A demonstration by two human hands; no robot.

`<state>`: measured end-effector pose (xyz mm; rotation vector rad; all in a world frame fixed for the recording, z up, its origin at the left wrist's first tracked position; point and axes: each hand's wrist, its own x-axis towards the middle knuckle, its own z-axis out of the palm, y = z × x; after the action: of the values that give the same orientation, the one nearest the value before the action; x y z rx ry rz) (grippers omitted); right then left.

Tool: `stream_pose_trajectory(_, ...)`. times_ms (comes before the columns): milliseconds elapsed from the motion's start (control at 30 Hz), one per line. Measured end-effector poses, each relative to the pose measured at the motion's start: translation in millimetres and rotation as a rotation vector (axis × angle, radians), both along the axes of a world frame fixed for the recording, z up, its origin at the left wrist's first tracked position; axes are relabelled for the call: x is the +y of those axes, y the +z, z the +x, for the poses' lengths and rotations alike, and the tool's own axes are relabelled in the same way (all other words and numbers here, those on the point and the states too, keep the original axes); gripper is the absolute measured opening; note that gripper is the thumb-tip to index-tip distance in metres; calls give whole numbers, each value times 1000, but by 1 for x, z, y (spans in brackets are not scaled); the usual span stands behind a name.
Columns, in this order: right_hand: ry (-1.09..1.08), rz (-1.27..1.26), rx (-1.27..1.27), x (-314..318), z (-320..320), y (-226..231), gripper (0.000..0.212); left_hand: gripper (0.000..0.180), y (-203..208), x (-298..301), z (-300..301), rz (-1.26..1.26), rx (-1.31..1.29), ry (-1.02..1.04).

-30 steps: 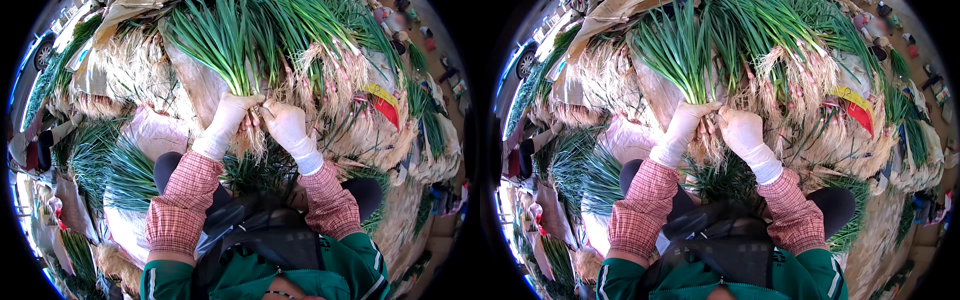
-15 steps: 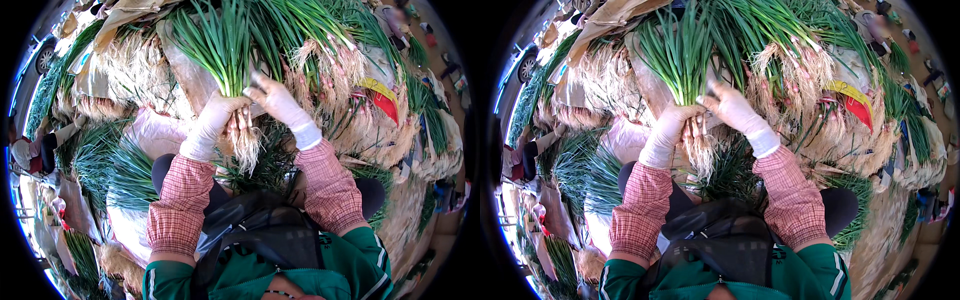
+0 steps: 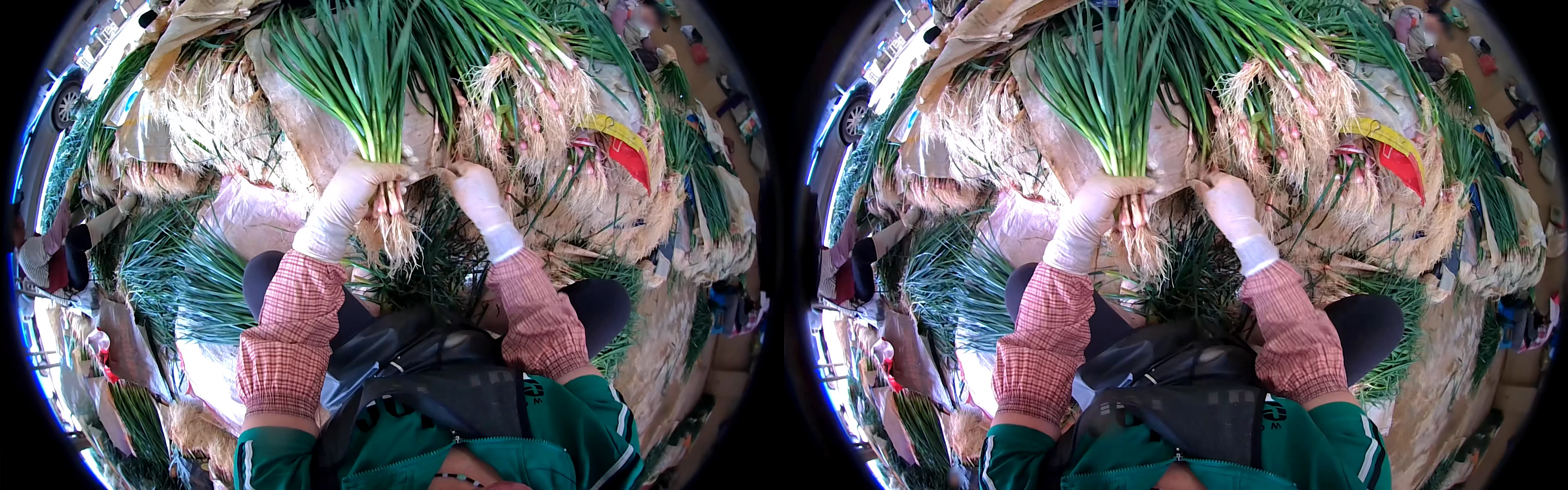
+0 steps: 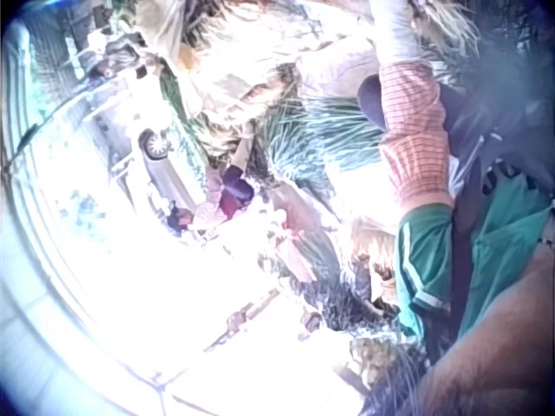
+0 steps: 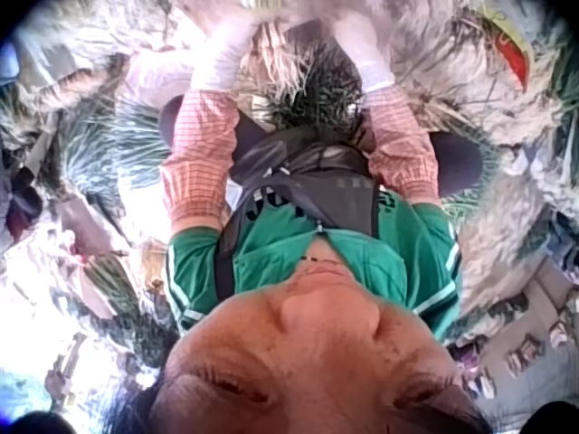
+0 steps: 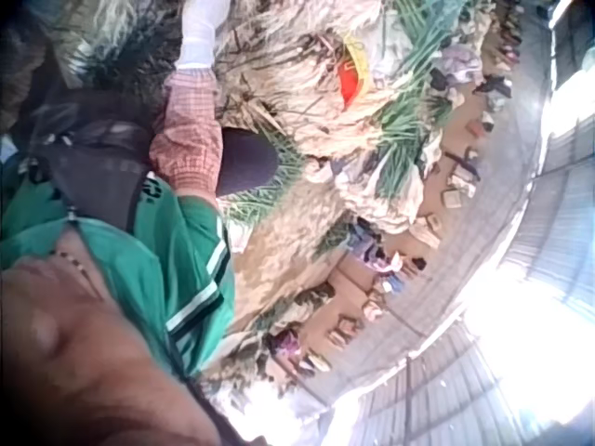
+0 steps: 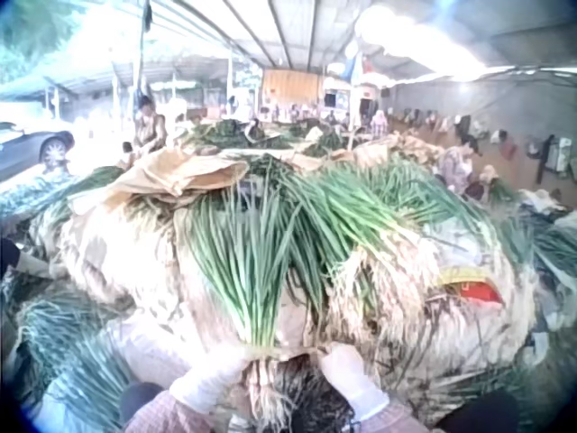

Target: The person cleans bundles of leeks by hand, removing outer leaves and debris while sitting among large piles of harvested vegetables.

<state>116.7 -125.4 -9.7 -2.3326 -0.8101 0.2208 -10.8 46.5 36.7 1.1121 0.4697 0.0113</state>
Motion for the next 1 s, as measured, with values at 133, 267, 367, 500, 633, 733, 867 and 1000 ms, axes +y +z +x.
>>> stream_pose_trajectory(133,166,88,-174,3,-36,9,24,18,-7,-14,5,111,-106,47)
stream_pose_trajectory(267,225,307,-158,-6,-43,8,12,19,1,-17,6,176,23,112)
stream_pose_trajectory(367,64,316,-70,-12,-26,13,10,20,7,-9,2,178,46,135)
stream_pose_trajectory(500,256,432,15,12,-16,7,26,19,10,-10,-2,230,16,60)
stream_pose_trajectory(633,275,227,140,9,-24,8,26,17,3,3,-7,256,-11,107)
stream_pose_trajectory(733,305,-86,-29,-31,-27,-26,29,18,9,2,-7,281,-3,96)
stream_pose_trajectory(867,672,-426,288,-57,-36,-28,37,17,7,9,-8,269,2,145)
stream_pose_trajectory(1000,-21,-41,131,-21,1,-8,37,18,6,5,-4,162,-18,85)
